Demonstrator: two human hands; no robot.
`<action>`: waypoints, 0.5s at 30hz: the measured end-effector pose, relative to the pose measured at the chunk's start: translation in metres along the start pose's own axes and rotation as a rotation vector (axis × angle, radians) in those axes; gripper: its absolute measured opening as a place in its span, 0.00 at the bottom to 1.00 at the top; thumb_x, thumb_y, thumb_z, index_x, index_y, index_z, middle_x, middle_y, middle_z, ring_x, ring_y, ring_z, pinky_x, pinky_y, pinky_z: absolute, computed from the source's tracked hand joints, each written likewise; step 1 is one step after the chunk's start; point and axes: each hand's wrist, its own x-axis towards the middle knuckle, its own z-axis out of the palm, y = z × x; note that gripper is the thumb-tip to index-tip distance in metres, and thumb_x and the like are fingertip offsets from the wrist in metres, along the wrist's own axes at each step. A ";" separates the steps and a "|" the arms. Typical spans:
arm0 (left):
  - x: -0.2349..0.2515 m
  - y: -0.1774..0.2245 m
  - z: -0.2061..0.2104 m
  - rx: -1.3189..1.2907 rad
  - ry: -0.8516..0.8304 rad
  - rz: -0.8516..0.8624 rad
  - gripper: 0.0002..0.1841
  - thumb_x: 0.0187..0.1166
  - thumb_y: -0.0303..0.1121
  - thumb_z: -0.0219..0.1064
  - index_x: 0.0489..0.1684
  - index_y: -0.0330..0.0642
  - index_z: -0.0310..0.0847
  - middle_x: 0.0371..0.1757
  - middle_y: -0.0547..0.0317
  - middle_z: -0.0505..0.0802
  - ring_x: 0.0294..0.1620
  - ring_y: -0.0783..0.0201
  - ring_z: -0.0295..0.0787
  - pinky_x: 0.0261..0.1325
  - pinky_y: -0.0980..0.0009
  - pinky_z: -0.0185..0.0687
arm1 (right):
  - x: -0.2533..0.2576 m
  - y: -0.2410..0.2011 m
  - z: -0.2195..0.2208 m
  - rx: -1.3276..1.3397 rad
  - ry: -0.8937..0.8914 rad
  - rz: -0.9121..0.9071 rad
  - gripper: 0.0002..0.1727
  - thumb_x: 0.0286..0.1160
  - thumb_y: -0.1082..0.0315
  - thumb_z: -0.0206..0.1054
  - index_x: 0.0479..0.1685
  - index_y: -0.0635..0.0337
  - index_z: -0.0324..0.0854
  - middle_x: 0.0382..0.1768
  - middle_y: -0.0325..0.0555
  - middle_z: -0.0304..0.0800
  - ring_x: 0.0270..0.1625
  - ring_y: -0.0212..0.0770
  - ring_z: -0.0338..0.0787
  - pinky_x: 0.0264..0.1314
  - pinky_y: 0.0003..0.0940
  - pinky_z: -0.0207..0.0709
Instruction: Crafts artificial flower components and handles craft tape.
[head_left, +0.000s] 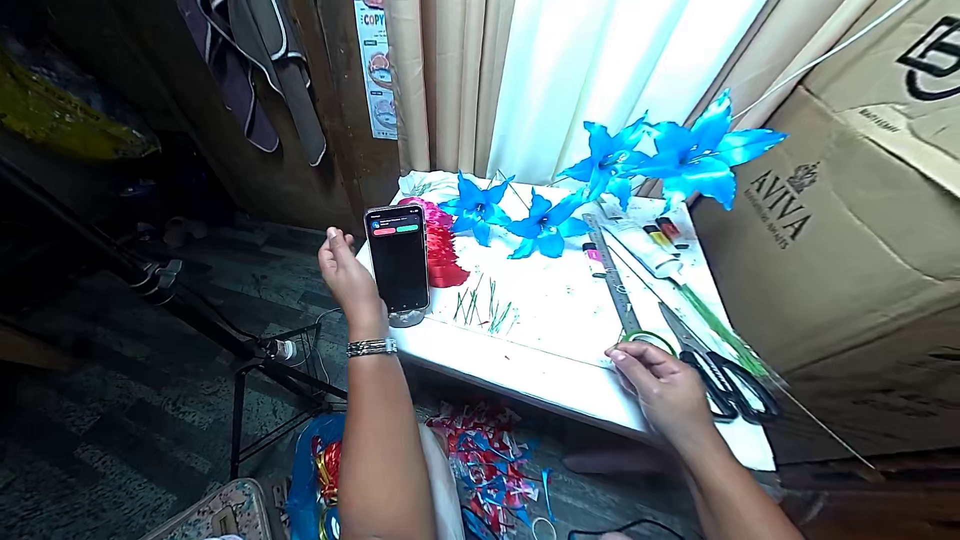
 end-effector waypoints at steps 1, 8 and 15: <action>0.002 0.001 -0.003 -0.030 -0.016 -0.086 0.32 0.95 0.55 0.38 0.77 0.37 0.69 0.69 0.52 0.85 0.67 0.63 0.82 0.69 0.63 0.74 | 0.000 0.000 0.000 0.002 0.003 0.000 0.06 0.78 0.71 0.61 0.39 0.57 0.85 0.26 0.21 0.82 0.23 0.12 0.75 0.27 0.08 0.68; 0.004 -0.001 -0.005 -0.060 -0.128 -0.208 0.33 0.93 0.60 0.40 0.66 0.41 0.80 0.57 0.57 0.89 0.55 0.66 0.85 0.60 0.63 0.80 | 0.002 0.001 0.006 0.008 0.002 -0.005 0.06 0.79 0.70 0.62 0.40 0.58 0.85 0.28 0.22 0.83 0.23 0.12 0.74 0.27 0.08 0.67; 0.003 0.000 -0.007 -0.060 -0.164 -0.234 0.33 0.92 0.61 0.40 0.64 0.41 0.82 0.54 0.57 0.89 0.51 0.67 0.86 0.57 0.65 0.81 | 0.002 -0.003 0.010 -0.008 -0.001 -0.006 0.07 0.78 0.70 0.62 0.39 0.58 0.86 0.27 0.22 0.83 0.23 0.13 0.75 0.28 0.08 0.68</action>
